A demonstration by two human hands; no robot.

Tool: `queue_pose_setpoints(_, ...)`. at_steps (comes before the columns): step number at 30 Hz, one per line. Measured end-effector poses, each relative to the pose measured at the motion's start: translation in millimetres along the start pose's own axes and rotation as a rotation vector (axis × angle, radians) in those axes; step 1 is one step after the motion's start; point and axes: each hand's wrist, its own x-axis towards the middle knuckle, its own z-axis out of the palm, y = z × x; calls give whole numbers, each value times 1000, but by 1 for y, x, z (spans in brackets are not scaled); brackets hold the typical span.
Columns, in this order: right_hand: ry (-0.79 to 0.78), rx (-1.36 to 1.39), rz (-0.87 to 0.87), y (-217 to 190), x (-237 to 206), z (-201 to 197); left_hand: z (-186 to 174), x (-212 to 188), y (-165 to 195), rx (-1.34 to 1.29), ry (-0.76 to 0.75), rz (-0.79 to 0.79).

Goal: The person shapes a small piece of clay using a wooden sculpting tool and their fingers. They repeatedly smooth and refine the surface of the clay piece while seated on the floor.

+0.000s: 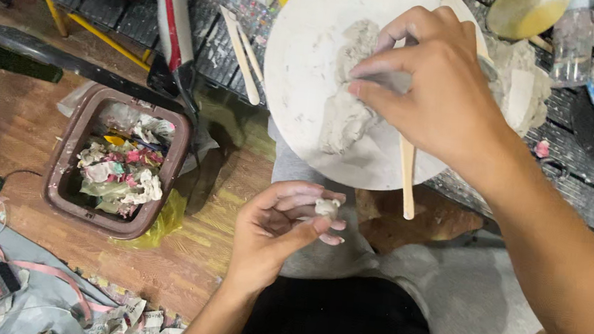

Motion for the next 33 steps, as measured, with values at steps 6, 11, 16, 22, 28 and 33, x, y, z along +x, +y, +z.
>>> queue_pose_setpoints(6,-47,-20,80,-2,15,18,-16,-1,8,15,28,22)
queue_pose_setpoints(11,-112,-44,97,-7,21,21,-24,-4,7,-9,40,5)
queue_pose_setpoints(16,-138,-28,110,-10,19,22,-29,-7,5,-16,36,-1)
queue_pose_setpoints(22,-133,-48,81,-8,17,23,-27,-8,2,-13,37,-2)
queue_pose_setpoints(28,-111,9,91,-11,17,18,-26,-7,5,4,28,5)
queue_pose_setpoints(33,2,54,24,-18,16,7,-21,-7,6,-4,27,-5)
